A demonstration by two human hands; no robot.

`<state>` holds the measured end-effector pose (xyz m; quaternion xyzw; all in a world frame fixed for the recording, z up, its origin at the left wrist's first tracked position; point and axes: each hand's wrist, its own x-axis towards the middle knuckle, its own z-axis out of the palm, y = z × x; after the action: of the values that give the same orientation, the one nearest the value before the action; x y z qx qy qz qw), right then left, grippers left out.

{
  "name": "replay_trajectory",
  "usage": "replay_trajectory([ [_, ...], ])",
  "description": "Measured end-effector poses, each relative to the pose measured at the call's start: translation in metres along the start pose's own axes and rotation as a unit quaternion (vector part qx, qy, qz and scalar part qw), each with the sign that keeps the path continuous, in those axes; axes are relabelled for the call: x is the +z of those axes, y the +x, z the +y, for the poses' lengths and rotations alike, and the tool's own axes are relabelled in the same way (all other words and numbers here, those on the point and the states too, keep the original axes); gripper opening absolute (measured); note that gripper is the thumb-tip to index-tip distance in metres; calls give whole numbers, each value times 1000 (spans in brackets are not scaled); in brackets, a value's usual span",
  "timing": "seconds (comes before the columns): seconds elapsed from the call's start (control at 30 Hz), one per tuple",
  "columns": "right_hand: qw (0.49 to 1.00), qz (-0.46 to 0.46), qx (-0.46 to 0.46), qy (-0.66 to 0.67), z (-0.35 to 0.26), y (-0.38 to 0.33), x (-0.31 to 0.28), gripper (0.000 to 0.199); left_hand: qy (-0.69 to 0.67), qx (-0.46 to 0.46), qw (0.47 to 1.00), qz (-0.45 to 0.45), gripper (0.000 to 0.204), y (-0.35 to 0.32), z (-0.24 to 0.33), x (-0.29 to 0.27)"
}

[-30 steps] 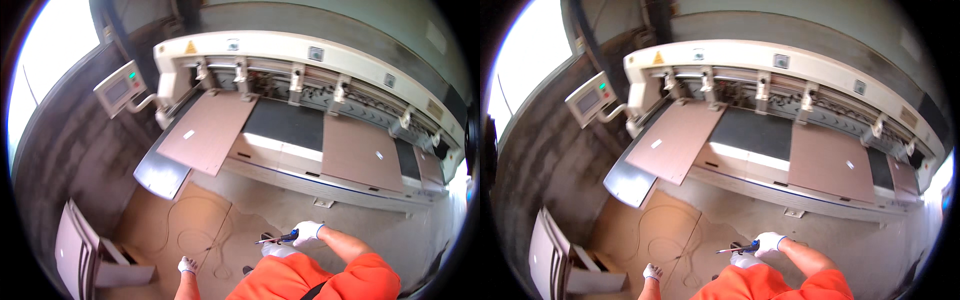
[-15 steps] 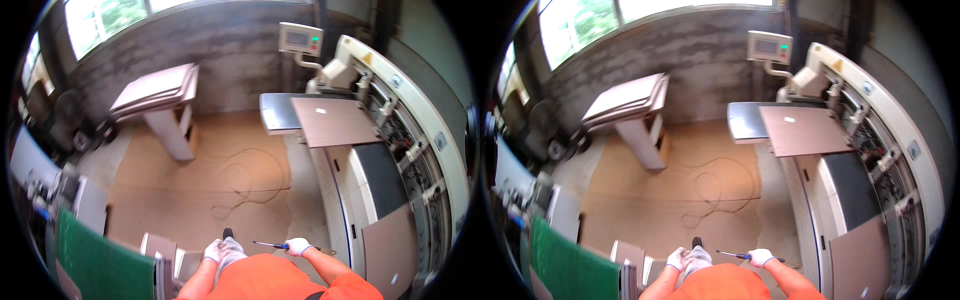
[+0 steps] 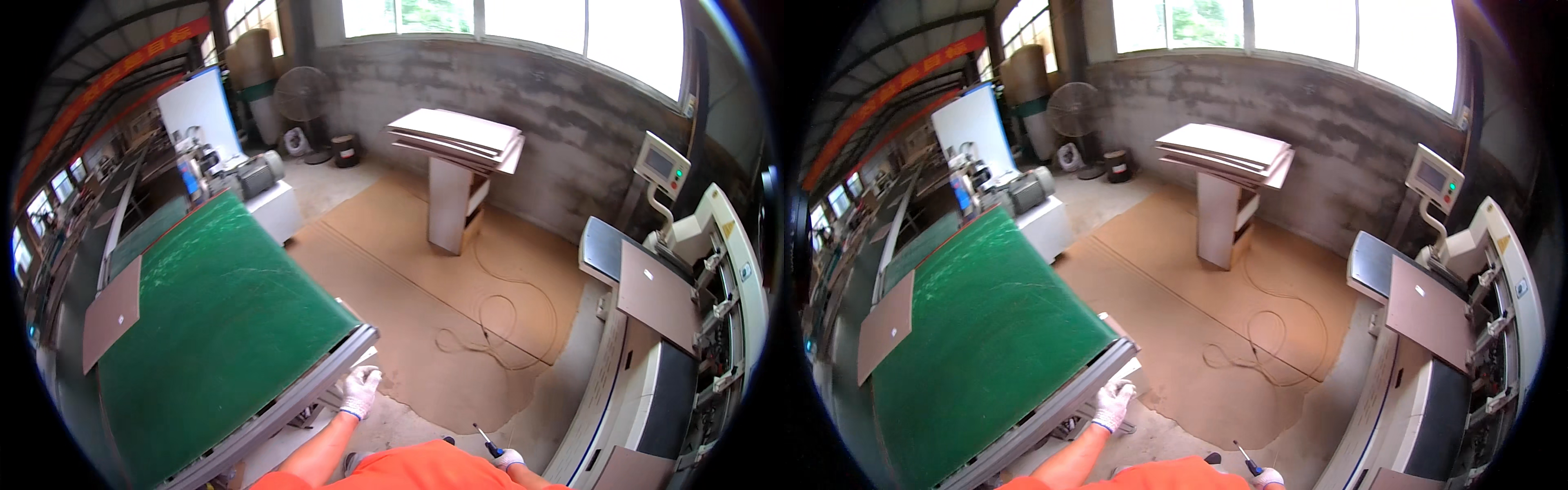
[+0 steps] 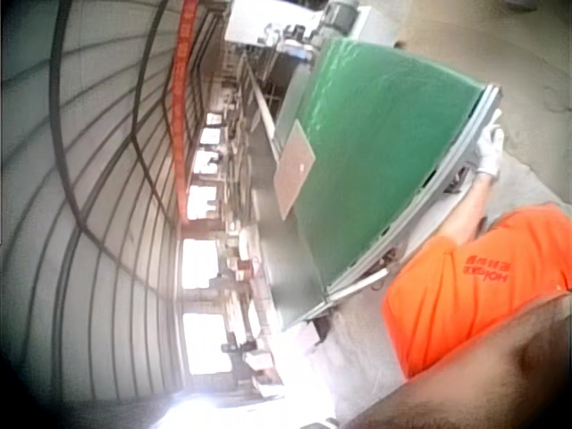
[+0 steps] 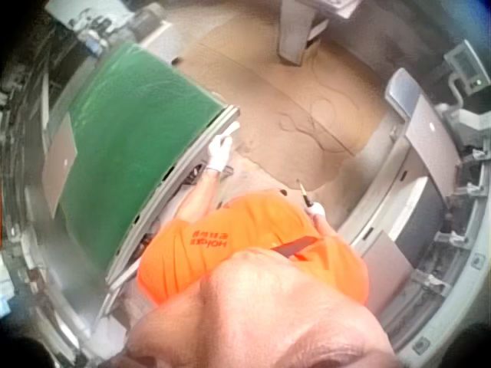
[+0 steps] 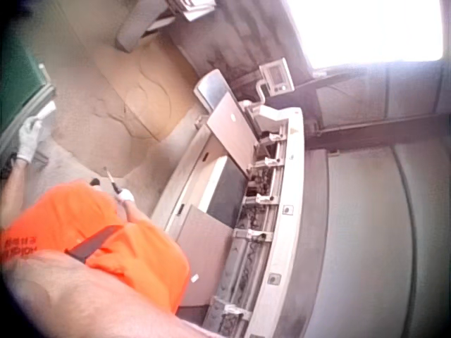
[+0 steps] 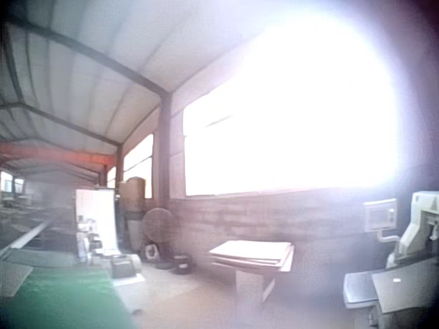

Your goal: The person loads large rectangular wood panels onto a CNC edge banding machine, uses a handheld air gun to clear debris from the machine bed, and removes the processed panels. The person stacks the finished panels on a nearby table and uses a hand truck to move a stack of panels across the workshop floor.

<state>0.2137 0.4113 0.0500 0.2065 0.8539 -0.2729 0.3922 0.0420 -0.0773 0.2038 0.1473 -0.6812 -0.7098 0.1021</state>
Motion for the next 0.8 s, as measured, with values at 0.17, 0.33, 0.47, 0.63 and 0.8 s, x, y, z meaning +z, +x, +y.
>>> replay_trajectory([
  [0.17,992,97,-63,-53,-106,-21,31,34,339,202,903,170,18,-53,54,-177],
  [0.33,934,277,-182,129,-275,-39,81,27,525,228,775,269,28,-141,39,-388],
  [0.47,841,402,-341,125,-422,-76,113,29,585,154,733,310,36,-224,23,-496],
  [0.63,748,442,-493,39,-559,-123,162,33,597,138,706,354,39,-264,36,-540],
  [0.8,746,480,-462,-2,-592,-102,209,38,580,133,717,363,38,-265,31,-547],
])
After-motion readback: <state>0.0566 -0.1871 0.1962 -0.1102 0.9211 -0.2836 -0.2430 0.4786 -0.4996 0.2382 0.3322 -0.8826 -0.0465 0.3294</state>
